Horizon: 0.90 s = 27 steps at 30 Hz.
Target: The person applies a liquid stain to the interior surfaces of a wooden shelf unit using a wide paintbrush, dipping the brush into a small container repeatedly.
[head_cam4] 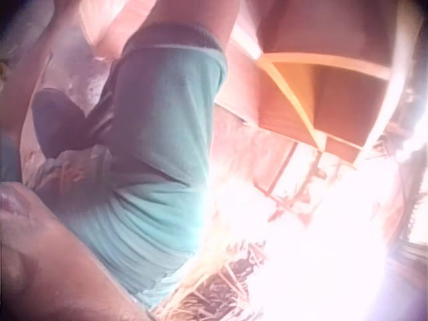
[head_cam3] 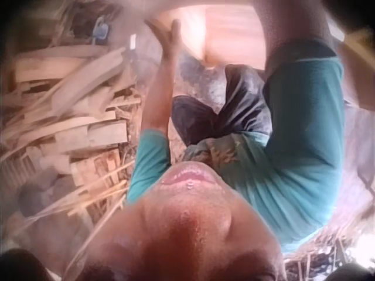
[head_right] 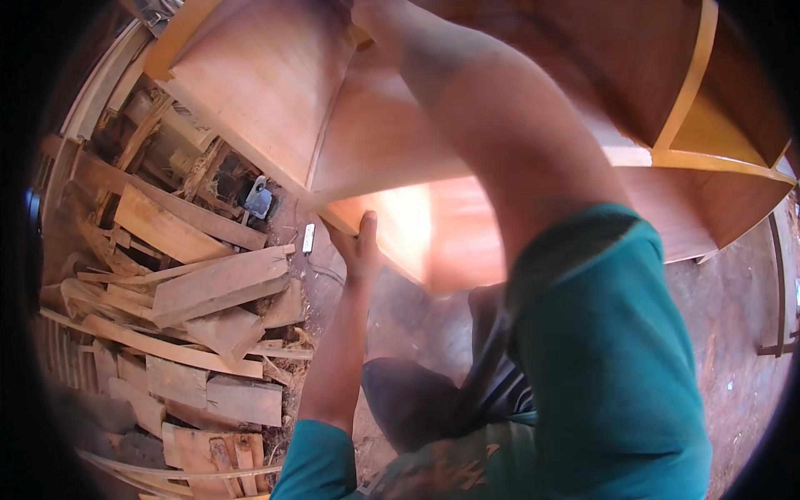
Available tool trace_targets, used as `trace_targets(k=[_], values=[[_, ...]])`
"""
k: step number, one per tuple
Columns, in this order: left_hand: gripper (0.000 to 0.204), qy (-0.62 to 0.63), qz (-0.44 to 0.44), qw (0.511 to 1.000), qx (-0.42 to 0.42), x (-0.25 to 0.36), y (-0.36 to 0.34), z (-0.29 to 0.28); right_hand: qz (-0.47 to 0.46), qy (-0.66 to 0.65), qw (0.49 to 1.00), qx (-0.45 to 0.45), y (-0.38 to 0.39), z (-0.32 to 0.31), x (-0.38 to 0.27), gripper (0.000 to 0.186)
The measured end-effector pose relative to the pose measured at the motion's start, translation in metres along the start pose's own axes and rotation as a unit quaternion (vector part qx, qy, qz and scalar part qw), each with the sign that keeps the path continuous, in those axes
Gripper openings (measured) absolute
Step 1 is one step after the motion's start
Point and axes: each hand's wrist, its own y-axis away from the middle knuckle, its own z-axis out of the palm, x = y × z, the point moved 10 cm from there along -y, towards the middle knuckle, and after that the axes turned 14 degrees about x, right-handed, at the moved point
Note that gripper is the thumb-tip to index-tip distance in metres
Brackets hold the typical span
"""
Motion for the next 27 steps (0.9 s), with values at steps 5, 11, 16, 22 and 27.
trace_targets(k=[5,11,16,22,27], values=[[0.070,0.055,0.056,0.997,-0.020,0.042,-0.013,0.026,-0.019,-0.033,0.999,-0.031,0.094,0.007,-0.062,0.026],[0.068,0.059,0.057,0.996,-0.043,0.032,-0.007,0.007,-0.062,-0.086,0.986,-0.129,0.248,0.021,-0.071,0.022],[0.060,0.042,0.076,0.996,-0.023,0.054,-0.005,0.006,-0.084,0.001,0.994,-0.070,0.299,0.013,-0.086,0.026],[0.066,0.018,0.078,0.996,-0.027,0.049,-0.005,0.005,-0.086,0.079,0.993,-0.031,0.220,-0.036,-0.111,0.021],[0.071,0.021,0.052,0.998,-0.017,0.025,-0.008,0.000,-0.034,0.297,0.953,0.048,0.075,-0.065,-0.058,0.022]])
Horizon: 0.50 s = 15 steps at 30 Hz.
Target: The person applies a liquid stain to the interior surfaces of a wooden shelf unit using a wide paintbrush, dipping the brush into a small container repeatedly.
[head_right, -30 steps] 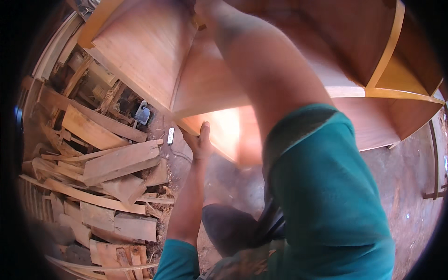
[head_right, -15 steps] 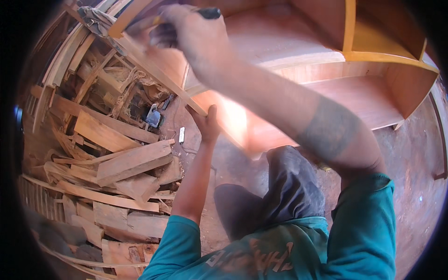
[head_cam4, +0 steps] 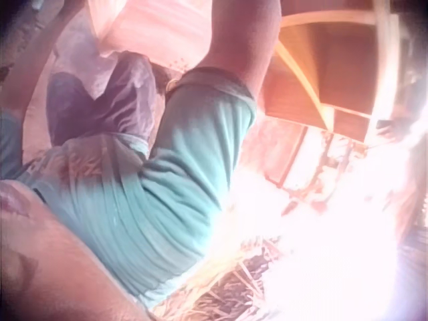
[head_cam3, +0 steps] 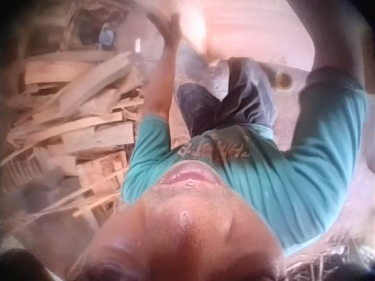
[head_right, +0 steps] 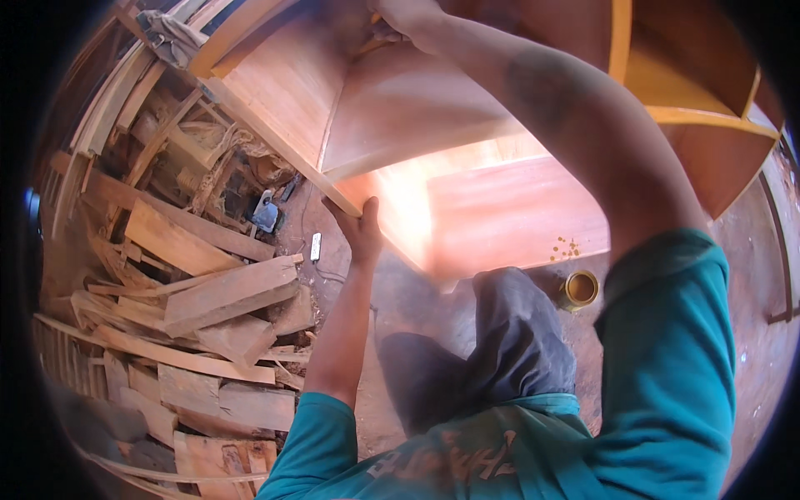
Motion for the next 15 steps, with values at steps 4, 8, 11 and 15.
trace_targets(k=[4,8,11,15], values=[[0.074,-0.007,0.010,1.000,0.007,-0.013,0.004,0.000,-0.066,0.086,0.994,-0.025,-0.069,0.043,0.033,0.016],[0.066,-0.024,0.032,0.999,0.035,0.006,-0.001,0.006,-0.166,0.160,0.967,-0.110,-0.112,0.079,0.049,0.015],[0.065,-0.028,0.047,0.998,0.029,0.010,0.004,0.007,-0.060,0.065,0.984,-0.154,-0.107,0.076,0.064,0.016],[0.063,-0.051,0.084,0.995,0.014,0.010,0.004,0.000,-0.005,0.123,0.985,-0.121,-0.060,0.068,0.058,0.013]])
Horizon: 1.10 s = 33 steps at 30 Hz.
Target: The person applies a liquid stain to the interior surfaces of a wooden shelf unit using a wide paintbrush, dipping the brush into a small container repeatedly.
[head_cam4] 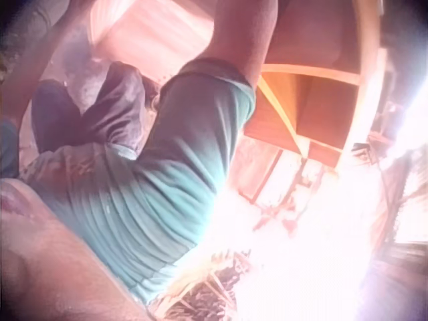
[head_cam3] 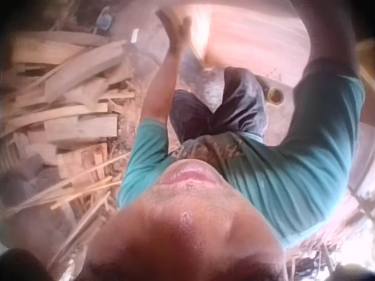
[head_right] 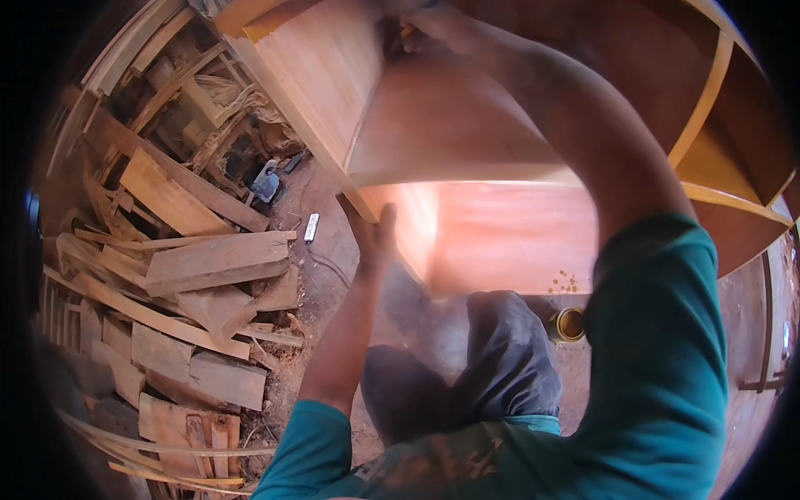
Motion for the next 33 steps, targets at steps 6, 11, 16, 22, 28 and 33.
trace_targets(k=[6,11,16,22,28,33], values=[[0.061,-0.004,0.024,1.000,0.005,0.005,-0.001,0.002,-0.087,0.073,0.991,-0.075,0.168,-0.001,-0.054,0.030],[0.062,0.028,0.027,0.999,0.002,0.009,-0.007,0.006,-0.112,0.065,0.989,-0.069,0.277,0.000,-0.076,0.033],[0.060,0.015,0.021,1.000,-0.006,0.006,-0.006,0.003,-0.130,0.064,0.988,-0.053,0.288,-0.014,-0.111,0.029],[0.064,0.008,0.008,1.000,-0.004,0.000,-0.004,0.006,-0.024,0.009,1.000,-0.013,0.160,-0.051,-0.074,0.026],[0.067,-0.009,-0.050,0.999,-0.002,-0.006,0.000,0.005,-0.013,-0.127,0.992,0.019,0.031,-0.020,-0.043,0.023],[0.069,0.022,-0.089,0.996,0.002,-0.002,0.000,0.012,-0.041,-0.239,0.970,0.035,-0.035,-0.018,-0.038,0.022]])
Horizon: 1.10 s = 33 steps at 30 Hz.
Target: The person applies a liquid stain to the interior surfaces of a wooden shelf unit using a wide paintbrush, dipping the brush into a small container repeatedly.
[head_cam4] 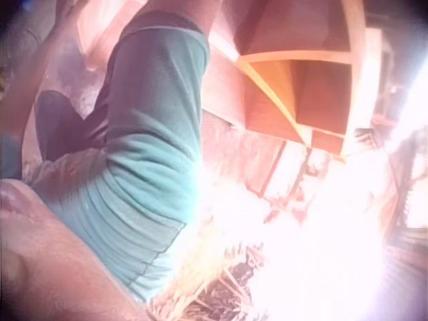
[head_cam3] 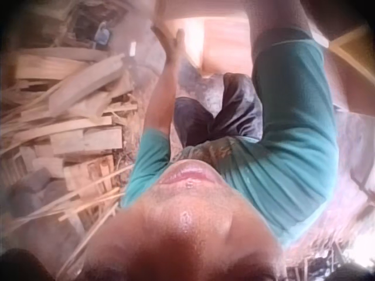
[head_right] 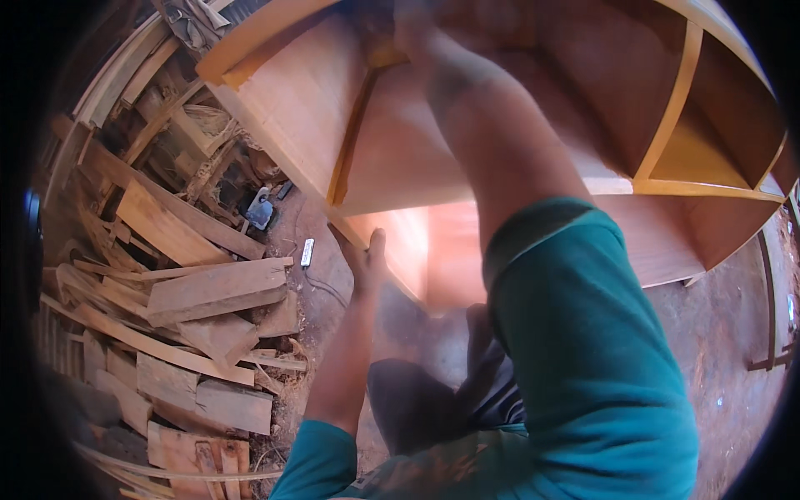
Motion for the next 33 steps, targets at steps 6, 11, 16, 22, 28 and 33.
trace_targets(k=[6,11,16,22,28,33], values=[[0.076,0.028,-0.102,0.994,0.015,-0.031,0.008,-0.026,0.063,-0.048,0.992,-0.099,0.068,0.006,0.019,0.021],[0.084,0.075,-0.116,0.990,0.016,-0.010,0.001,0.006,0.024,-0.101,0.994,0.042,-0.043,-0.026,0.018,0.021],[0.085,0.041,-0.083,0.996,0.014,-0.024,0.003,-0.010,0.007,-0.076,0.997,0.019,-0.008,-0.015,0.021,0.020],[0.082,0.045,-0.064,0.997,0.013,-0.024,0.005,-0.013,-0.099,-0.049,0.988,-0.112,0.050,-0.013,0.006,0.019],[0.079,0.051,-0.048,0.998,0.002,-0.014,0.004,-0.006,-0.062,-0.045,0.997,0.004,0.009,-0.006,-0.007,0.023],[0.080,0.036,-0.050,0.998,0.000,-0.021,0.009,-0.022,0.013,0.134,0.991,-0.014,0.043,0.007,0.034,0.023]])
